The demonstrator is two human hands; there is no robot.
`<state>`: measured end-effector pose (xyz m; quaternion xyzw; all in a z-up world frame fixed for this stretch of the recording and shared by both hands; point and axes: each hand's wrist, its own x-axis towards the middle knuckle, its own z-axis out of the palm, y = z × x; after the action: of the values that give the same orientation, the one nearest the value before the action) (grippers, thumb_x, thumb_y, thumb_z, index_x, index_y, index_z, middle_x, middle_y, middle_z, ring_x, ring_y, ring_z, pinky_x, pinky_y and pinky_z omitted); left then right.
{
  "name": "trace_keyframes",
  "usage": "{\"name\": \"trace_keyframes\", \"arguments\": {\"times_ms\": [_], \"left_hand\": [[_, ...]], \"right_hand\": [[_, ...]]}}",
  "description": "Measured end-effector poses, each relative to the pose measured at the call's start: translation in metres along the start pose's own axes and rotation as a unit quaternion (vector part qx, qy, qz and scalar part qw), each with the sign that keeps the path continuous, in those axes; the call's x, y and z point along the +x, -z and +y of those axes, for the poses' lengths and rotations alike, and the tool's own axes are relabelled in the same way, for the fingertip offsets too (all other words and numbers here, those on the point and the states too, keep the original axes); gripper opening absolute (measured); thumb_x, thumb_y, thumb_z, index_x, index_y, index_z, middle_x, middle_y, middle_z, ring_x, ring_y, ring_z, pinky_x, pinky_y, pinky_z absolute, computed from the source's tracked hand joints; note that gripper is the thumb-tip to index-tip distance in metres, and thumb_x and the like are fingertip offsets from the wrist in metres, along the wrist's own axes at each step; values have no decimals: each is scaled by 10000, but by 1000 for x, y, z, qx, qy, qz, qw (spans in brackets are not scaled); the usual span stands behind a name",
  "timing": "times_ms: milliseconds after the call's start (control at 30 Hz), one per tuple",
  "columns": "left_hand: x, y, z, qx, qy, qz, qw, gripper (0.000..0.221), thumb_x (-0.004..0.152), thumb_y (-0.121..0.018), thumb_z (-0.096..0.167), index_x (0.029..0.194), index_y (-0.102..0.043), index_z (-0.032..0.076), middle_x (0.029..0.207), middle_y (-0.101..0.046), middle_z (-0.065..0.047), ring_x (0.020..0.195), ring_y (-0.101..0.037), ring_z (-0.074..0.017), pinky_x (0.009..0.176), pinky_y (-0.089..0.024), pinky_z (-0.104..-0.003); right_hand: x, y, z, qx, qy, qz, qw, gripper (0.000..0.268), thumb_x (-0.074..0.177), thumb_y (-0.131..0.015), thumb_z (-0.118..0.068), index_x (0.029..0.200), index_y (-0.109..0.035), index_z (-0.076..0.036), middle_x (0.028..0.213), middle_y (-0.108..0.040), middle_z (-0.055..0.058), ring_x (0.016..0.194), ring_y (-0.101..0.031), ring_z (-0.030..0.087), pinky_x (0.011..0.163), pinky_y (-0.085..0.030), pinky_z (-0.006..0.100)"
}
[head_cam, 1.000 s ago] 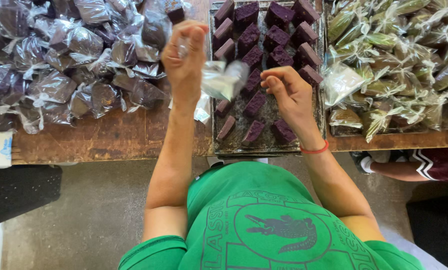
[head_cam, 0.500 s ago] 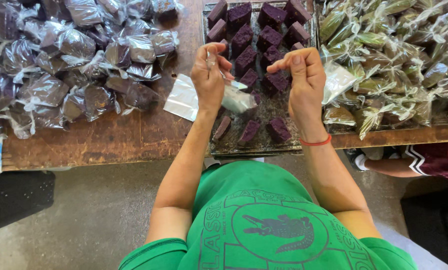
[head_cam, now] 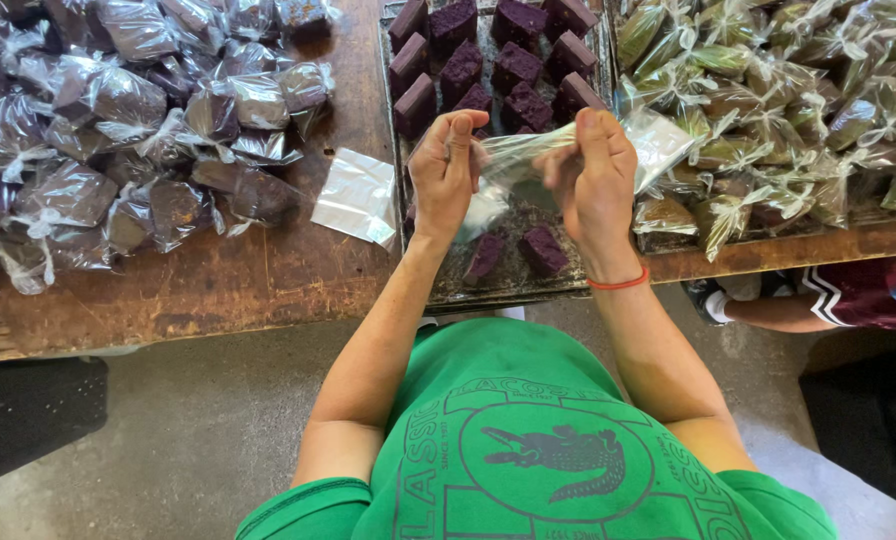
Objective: The person packages purple rice cakes by hand, placing one cake at a time into a plastic bag and then setting the bags aside on the table.
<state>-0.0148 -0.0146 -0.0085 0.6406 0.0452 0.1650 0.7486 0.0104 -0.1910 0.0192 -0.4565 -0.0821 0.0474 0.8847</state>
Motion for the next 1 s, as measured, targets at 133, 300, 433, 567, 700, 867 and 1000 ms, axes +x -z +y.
{"name": "trace_keyframes", "arguments": {"times_ms": [133, 300, 433, 567, 700, 867, 1000], "left_hand": [[2, 9, 0, -43, 59, -12, 997, 387, 1031, -605, 377, 1162, -725, 33, 787, -645, 42, 601, -461, -2, 516, -358, -176], [-1, 19, -10, -229, 118, -59, 964, 280, 969, -762, 229, 1149, -716, 20, 962, -755, -20, 785, -637, -26, 610, -418, -176], [-4, 23, -18, -238, 120, -54, 962, 271, 962, -789, 217, 1147, -755, 22, 954, -756, -21, 723, -578, -15, 616, -430, -168], [-8, 20, -22, -167, 97, -5, 981, 178, 952, -796, 194, 980, -733, 30, 894, -746, -21, 752, -654, -55, 672, -510, -194], [-17, 12, -15, -183, 94, -80, 975, 148, 939, -794, 171, 942, -690, 67, 858, -707, 14, 733, -606, -29, 653, -478, -179], [-28, 12, 3, -229, 114, -138, 957, 128, 946, -788, 81, 973, -664, 84, 914, -688, 27, 809, -608, -24, 712, -482, -180], [-25, 19, 14, -236, 65, -199, 949, 74, 1002, -725, 7, 1011, -670, 55, 996, -674, 4, 921, -636, -53, 828, -533, -238]], "right_hand": [[2, 20, -5, -39, 25, 59, 997, 259, 1122, -563, -285, 958, -621, -93, 614, -497, 6, 496, -466, 121, 585, -483, 324], [1, 38, -11, -31, 48, 15, 998, 300, 1148, -581, -265, 919, -553, -75, 731, -504, 9, 631, -474, 129, 652, -475, 312], [-4, 39, -12, -125, 90, 33, 988, 350, 1153, -625, -304, 900, -538, -77, 739, -534, 18, 630, -486, 125, 635, -450, 305], [-15, 20, -23, -583, 218, 88, 777, 249, 1062, -734, -230, 1028, -618, -13, 1020, -613, 91, 969, -565, 216, 854, -460, 383], [-33, -10, -25, -584, 278, -96, 756, 259, 920, -836, -204, 1033, -701, -14, 1308, -588, 173, 1239, -536, 306, 1068, -418, 430], [-38, -11, 5, -423, 113, -55, 897, 32, 974, -689, -32, 948, -675, -20, 1262, -655, 109, 1119, -613, 196, 958, -483, 328], [-29, 9, 3, -407, 119, 18, 905, 103, 985, -668, 11, 895, -621, -9, 1211, -659, 84, 1025, -628, 132, 887, -517, 267]]}}
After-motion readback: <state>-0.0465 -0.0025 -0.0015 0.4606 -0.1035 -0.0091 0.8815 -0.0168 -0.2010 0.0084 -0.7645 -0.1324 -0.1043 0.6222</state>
